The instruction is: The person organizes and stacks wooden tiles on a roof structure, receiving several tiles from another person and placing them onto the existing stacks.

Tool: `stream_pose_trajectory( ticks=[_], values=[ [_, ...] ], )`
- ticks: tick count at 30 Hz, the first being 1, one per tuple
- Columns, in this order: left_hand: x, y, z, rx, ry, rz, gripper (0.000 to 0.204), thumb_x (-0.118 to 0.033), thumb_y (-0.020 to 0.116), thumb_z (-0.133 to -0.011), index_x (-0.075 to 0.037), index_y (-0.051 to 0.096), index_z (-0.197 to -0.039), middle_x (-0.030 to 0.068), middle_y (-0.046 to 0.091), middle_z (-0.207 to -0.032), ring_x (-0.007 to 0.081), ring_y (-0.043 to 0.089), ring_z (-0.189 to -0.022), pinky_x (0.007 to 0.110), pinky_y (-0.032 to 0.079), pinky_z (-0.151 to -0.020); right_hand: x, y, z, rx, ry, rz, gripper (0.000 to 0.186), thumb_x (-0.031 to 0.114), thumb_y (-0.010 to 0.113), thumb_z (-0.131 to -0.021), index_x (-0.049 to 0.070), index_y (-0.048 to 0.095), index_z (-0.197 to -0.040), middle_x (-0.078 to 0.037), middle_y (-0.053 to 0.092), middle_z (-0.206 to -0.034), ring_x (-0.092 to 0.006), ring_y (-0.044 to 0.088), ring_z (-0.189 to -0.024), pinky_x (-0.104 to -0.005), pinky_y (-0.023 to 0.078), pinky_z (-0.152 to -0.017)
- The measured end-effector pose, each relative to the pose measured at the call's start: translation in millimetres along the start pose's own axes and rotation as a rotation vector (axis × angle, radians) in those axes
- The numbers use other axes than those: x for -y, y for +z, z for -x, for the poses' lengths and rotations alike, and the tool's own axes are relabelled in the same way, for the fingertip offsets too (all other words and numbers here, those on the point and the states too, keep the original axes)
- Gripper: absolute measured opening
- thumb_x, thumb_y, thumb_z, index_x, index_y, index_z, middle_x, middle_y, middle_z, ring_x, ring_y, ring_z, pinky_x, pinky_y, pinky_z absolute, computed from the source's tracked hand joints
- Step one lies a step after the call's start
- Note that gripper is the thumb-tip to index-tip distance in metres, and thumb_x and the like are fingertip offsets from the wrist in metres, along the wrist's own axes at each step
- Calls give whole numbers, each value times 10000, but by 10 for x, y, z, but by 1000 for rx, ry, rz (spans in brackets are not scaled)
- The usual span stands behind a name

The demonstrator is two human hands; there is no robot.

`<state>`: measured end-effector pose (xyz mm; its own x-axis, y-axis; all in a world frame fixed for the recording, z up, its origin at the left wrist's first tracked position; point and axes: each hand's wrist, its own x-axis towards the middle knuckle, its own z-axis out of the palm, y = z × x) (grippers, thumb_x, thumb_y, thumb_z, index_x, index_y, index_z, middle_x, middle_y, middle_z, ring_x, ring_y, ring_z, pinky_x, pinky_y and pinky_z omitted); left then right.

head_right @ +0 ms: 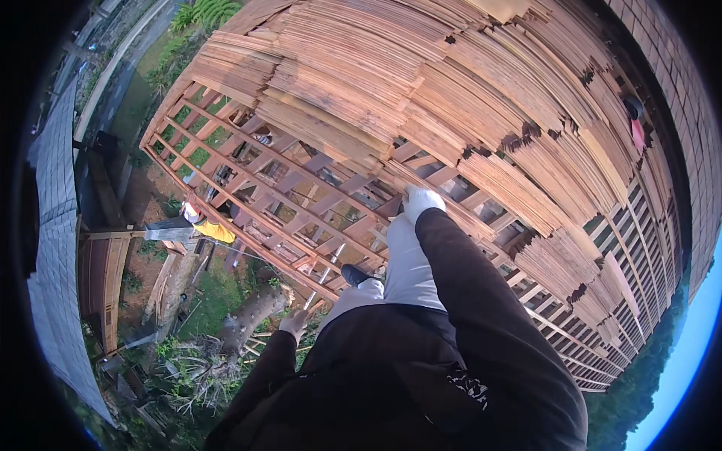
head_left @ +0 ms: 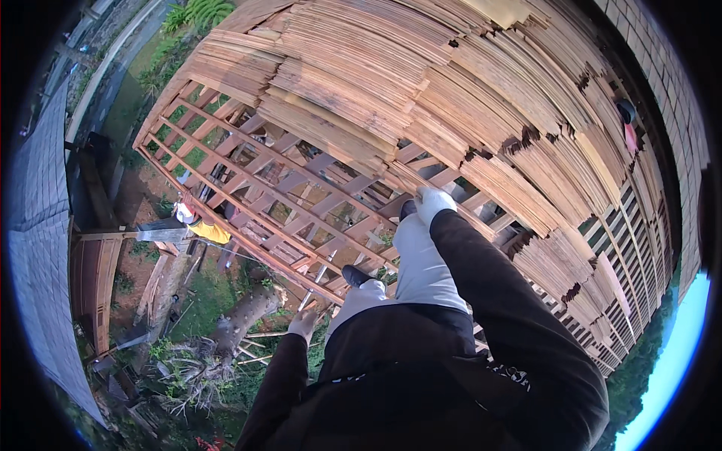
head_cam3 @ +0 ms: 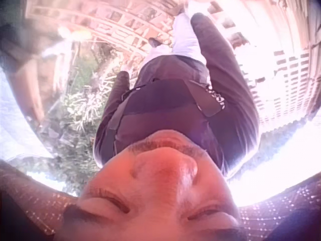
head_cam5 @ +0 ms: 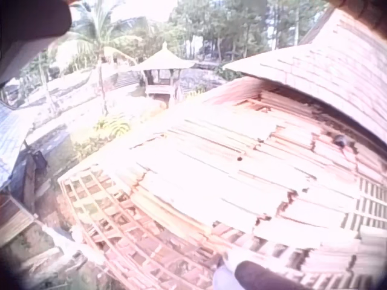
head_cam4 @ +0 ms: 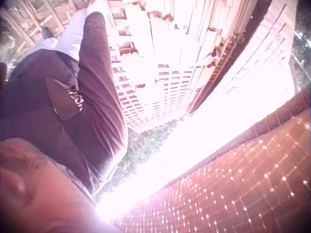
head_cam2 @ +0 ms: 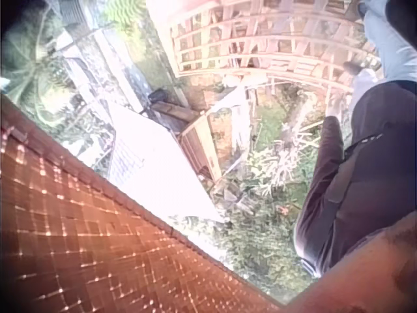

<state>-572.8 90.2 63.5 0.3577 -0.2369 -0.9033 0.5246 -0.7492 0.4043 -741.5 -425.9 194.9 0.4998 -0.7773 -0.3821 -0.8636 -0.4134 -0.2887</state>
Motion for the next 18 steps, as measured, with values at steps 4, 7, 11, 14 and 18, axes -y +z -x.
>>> stream_pose_trajectory(
  ticks=[4,7,11,14,18],
  values=[
    [-288,-131,140,-35,29,54,484,-251,704,-899,-66,532,-1312,43,620,-1132,175,612,-947,315,493,-818,-55,94,57,-59,1,-38,249,279,594,-897,106,682,-1053,-198,699,-968,-385,678,-900,-482,539,-795],
    [-952,39,291,43,-69,-91,402,-271,688,-901,-157,555,-1262,5,603,-1008,171,602,-847,357,497,-725,-392,125,189,-90,102,-85,254,281,622,-860,105,691,-1029,-197,706,-987,-372,685,-925,-475,544,-806],
    [-640,-913,-238,188,163,-271,325,-274,665,-902,-194,561,-1199,-10,566,-922,160,581,-786,337,449,-620,-14,-11,339,-149,36,-493,736,323,722,-818,39,425,-1428,-256,588,-1278,-362,614,-1138,-407,493,-968],
    [-1266,-576,-215,172,104,-272,270,-262,650,-903,-202,564,-1151,-29,538,-872,135,541,-732,299,386,-574,-622,532,753,-255,223,-777,933,413,729,-807,-31,283,-1496,-299,482,-1403,-388,500,-1301,-394,416,-1083],
    [-2019,-21,278,53,69,-177,153,-243,626,-909,-209,551,-1037,-59,481,-785,105,466,-645,279,336,-545,-1236,951,1723,188,575,-629,867,441,671,-838,-34,340,-1483,-301,603,-1270,-381,616,-1170,-394,484,-1000]
  ],
)
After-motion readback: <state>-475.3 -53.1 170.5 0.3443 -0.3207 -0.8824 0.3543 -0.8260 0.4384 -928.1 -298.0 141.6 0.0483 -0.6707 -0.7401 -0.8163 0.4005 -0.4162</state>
